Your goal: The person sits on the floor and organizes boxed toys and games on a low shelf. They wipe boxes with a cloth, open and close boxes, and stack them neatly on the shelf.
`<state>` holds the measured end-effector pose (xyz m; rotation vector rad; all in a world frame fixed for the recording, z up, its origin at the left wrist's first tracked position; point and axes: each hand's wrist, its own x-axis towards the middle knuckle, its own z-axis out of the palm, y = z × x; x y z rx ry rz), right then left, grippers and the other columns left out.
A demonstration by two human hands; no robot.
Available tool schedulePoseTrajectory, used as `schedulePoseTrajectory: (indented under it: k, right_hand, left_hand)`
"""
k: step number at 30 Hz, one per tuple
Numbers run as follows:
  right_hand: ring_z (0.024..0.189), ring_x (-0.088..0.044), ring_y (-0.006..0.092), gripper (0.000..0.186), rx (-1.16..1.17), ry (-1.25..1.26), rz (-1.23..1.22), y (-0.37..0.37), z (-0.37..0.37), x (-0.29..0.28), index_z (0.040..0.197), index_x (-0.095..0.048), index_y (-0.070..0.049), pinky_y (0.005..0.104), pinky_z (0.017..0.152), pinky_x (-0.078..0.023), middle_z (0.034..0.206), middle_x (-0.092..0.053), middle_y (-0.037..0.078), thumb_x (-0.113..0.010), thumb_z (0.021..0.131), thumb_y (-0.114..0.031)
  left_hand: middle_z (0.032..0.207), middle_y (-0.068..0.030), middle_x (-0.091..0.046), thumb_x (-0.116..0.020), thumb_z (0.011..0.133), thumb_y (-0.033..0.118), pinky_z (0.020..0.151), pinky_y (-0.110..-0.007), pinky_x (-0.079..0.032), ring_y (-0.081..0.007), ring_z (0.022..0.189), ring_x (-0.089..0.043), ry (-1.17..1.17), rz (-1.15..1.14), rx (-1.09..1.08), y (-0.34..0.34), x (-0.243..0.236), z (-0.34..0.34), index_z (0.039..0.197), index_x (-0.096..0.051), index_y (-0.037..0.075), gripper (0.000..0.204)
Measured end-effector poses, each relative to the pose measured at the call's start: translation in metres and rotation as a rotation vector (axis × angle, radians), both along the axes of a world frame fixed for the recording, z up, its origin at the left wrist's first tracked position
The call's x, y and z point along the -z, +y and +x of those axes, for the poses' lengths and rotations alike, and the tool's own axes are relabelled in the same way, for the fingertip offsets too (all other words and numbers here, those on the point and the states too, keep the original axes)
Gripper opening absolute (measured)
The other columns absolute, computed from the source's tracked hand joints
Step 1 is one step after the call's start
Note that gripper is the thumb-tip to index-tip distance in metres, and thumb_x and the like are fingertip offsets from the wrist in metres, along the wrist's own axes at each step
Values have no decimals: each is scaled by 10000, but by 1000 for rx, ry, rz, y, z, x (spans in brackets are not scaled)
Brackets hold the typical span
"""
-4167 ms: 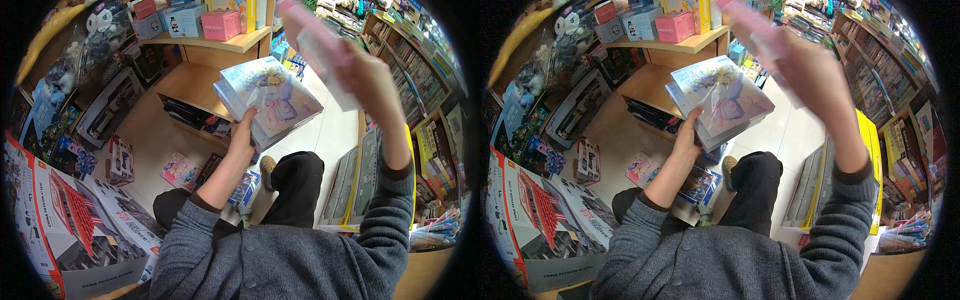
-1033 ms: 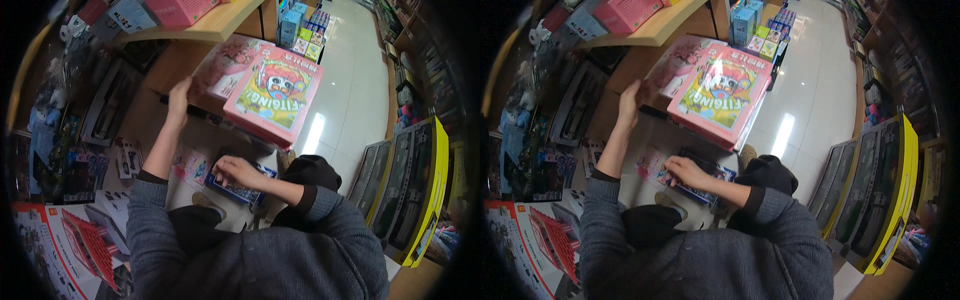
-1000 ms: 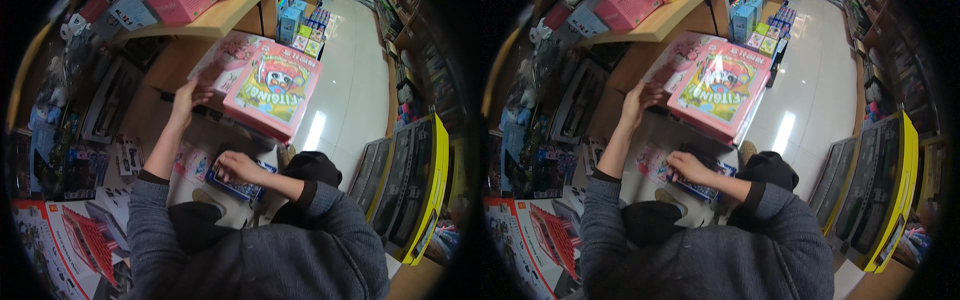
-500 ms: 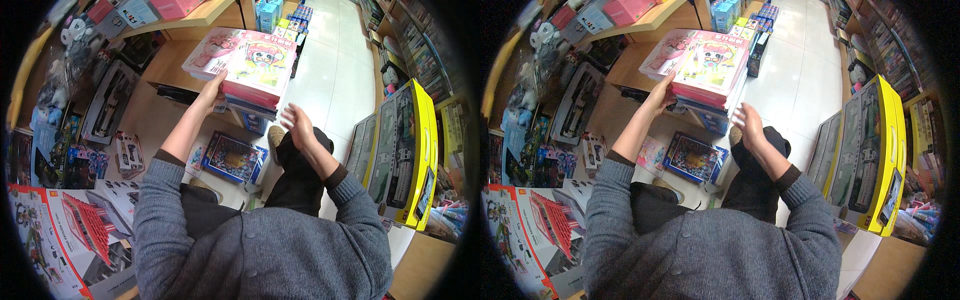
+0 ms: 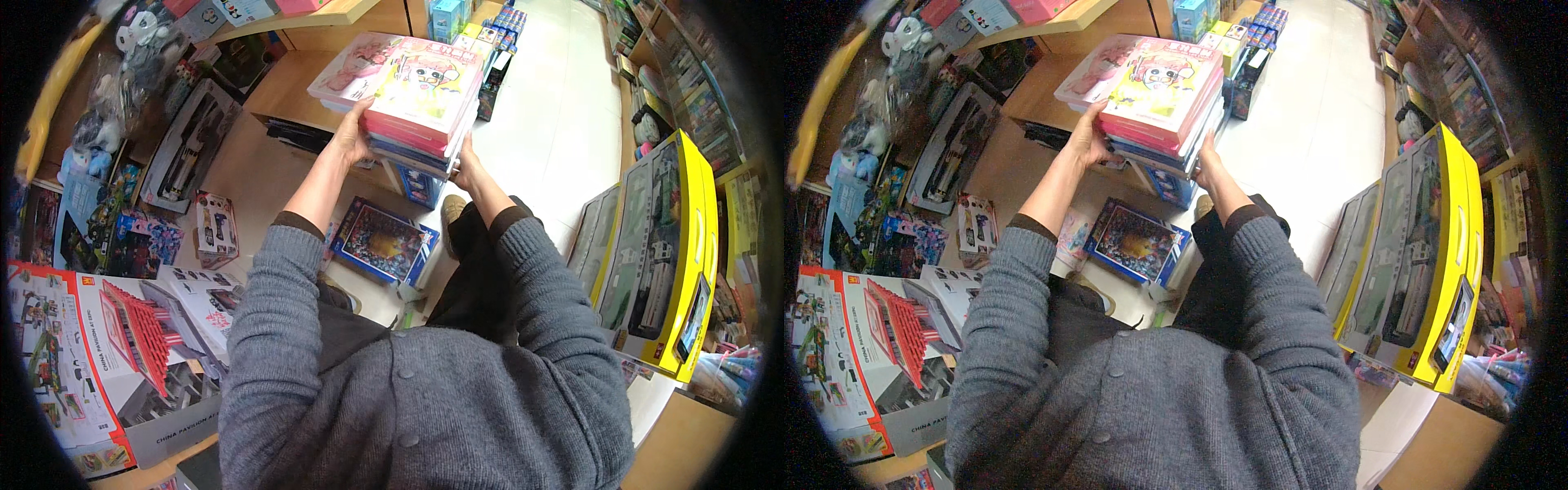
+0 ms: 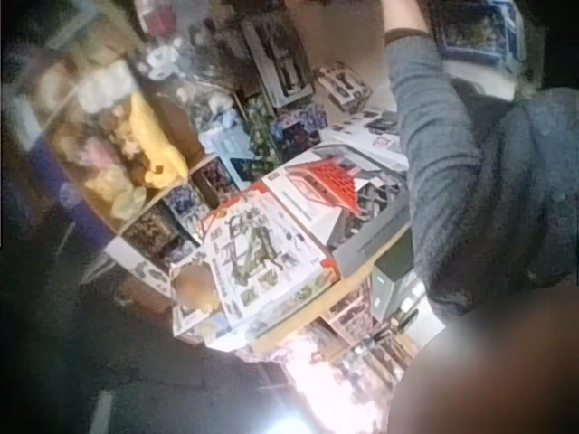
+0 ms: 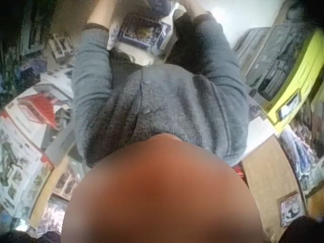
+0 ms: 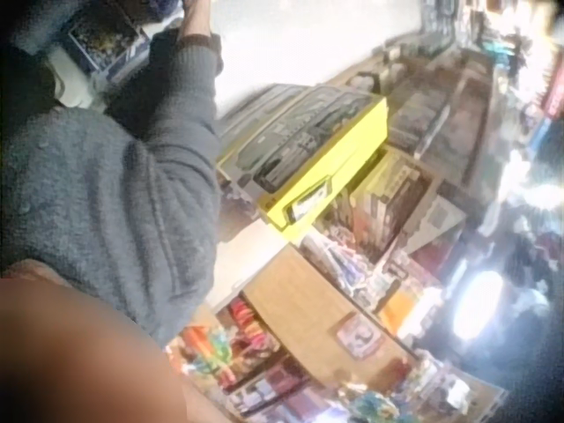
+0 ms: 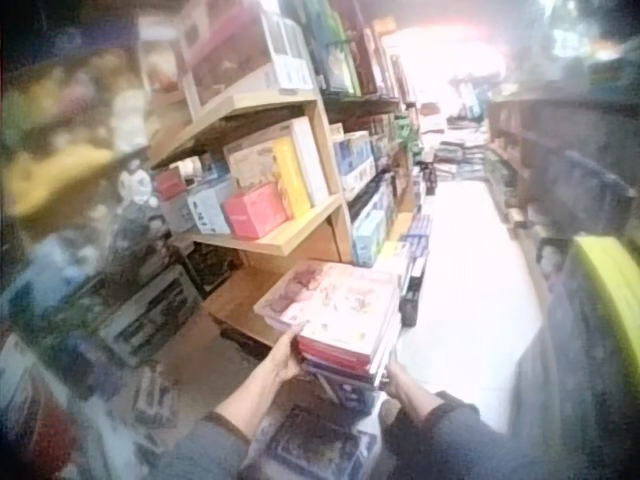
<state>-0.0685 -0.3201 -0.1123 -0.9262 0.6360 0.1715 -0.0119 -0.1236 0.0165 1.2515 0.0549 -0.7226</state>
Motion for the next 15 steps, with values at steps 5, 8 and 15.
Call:
schedulePoseTrajectory:
  k: [5, 8, 15]
  right_hand:
    - [854, -536, 252, 764, 107, 11, 172, 4, 11, 27, 982, -590, -125, 384, 717, -450, 855, -608, 96, -253, 744, -768]
    - [1122, -448, 302, 862, 70, -149, 312, 7, 3, 31, 1302, -347, -89, 456, 911, -401, 1280, -423, 147, -180, 769, -746]
    - [1135, -440, 301, 863, 46, -209, 386, 13, -63, 19, 1318, -326, -97, 451, 901, -408, 1299, -412, 113, -236, 760, -749]
  left_hand:
    - [1386, -154, -250, -602, 631, 573, 900, -684, -198, -376, 1244, -244, -33, 25, -2, 0, 8, 4, 1347, -269, 116, 912]
    - [1361, -180, -289, -575, 643, 611, 893, -696, -202, -384, 1242, -261, -92, 29, 48, 1, 18, 1, 1352, -254, 93, 934]
    - [1278, -163, -411, -556, 739, 492, 877, -600, -345, -308, 1166, -396, -81, -16, 84, 11, 25, -35, 1303, -334, 45, 754]
